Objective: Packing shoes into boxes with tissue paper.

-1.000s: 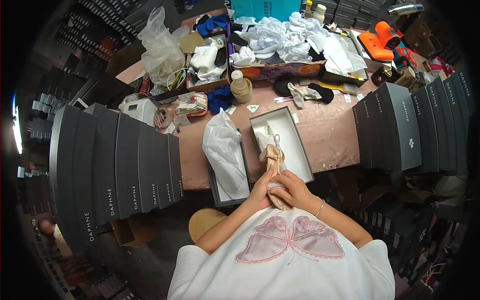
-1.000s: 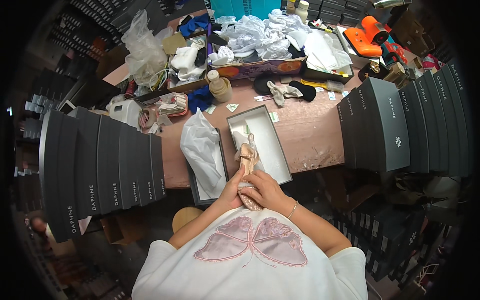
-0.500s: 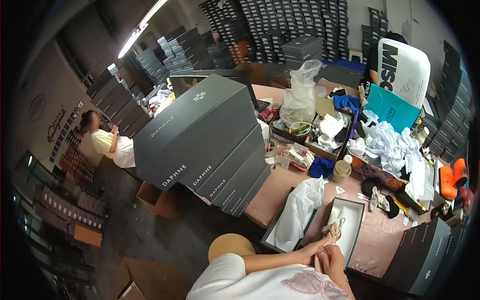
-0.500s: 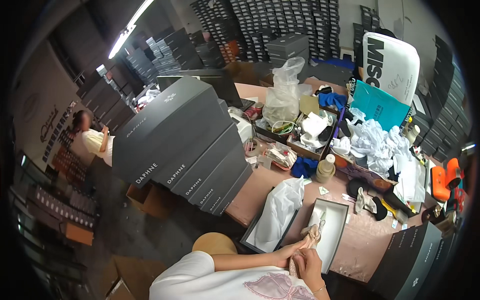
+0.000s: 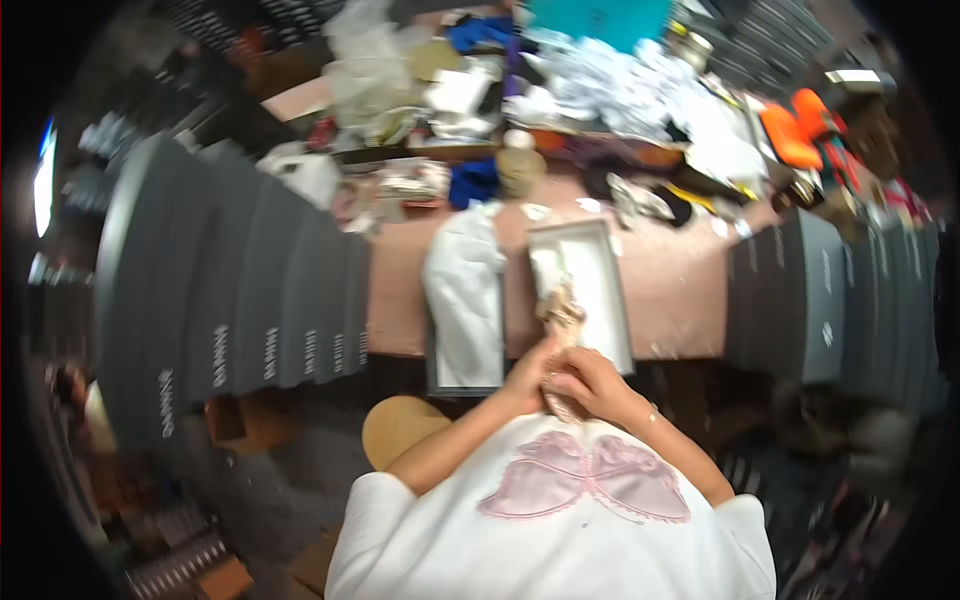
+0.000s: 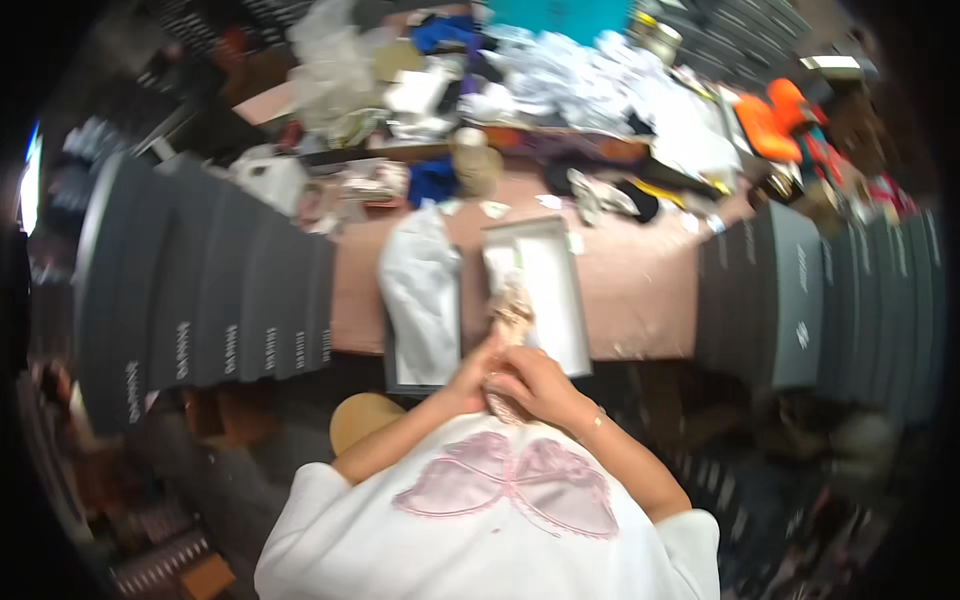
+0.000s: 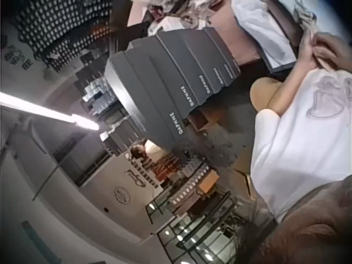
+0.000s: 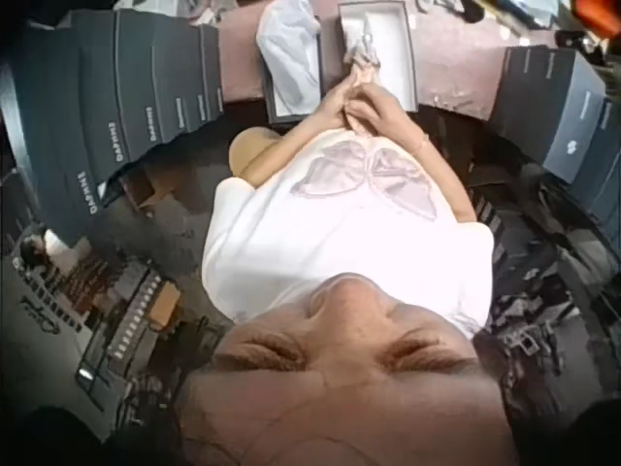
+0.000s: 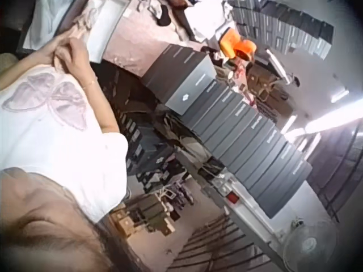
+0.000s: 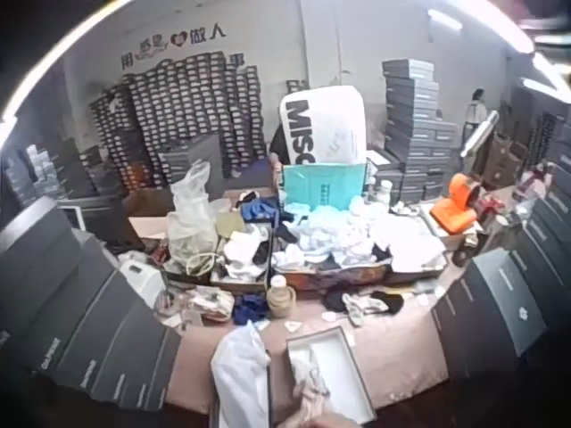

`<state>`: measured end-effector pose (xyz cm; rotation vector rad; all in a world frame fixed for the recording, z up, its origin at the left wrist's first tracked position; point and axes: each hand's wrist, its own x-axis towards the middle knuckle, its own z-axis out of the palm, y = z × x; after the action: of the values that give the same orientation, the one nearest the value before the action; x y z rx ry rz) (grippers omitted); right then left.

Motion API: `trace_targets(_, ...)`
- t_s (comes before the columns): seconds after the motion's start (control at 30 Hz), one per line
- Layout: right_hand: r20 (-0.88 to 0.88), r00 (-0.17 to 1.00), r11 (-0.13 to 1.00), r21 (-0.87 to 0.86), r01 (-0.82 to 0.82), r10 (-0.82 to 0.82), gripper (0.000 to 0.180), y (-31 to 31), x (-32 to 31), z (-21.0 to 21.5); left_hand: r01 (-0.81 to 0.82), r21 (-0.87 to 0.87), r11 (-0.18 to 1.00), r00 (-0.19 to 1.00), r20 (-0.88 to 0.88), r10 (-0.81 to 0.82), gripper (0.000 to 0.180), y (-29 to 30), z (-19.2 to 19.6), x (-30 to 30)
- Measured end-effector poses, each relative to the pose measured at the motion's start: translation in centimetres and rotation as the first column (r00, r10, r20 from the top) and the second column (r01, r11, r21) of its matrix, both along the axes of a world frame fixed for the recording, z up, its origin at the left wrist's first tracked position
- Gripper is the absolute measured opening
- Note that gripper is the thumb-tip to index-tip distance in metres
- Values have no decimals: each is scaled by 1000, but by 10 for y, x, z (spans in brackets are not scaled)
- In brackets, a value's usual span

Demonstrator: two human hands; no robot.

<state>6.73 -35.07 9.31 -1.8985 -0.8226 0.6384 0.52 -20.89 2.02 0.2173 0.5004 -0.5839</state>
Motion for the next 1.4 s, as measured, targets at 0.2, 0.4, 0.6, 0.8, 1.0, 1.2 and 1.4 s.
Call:
trace_targets(0.2,184,973,988,91,127,-142,55,-19,-8,12,-111,169,979,994,31,108,60,-5,23,9)
trace_targets(0.4,234,923,949,-4,314,-305,41,-46,-26,-3,-147,126,981,988,72,139,61,2,9,9)
trace_targets(0.6,324,892,935,-55,349,-314,25,-34,-25,-10,-179,213,961,984,39,174,57,-3,9,12)
trace_targets(0.8,336,900,947,-61,315,-278,27,-32,-27,-20,-185,272,944,982,82,169,55,-9,-7,8)
trace_targets(1.0,279,938,968,-86,236,-204,26,-37,-28,-11,-135,274,952,990,87,115,52,-8,7,4)
trace_targets(1.2,-339,867,930,-90,355,-364,23,-42,-31,-15,-133,329,935,988,121,98,50,-12,15,4)
trace_targets(1.4,-38,971,959,-169,227,-236,24,-49,-27,-10,-94,363,927,980,200,21,55,-13,14,4)
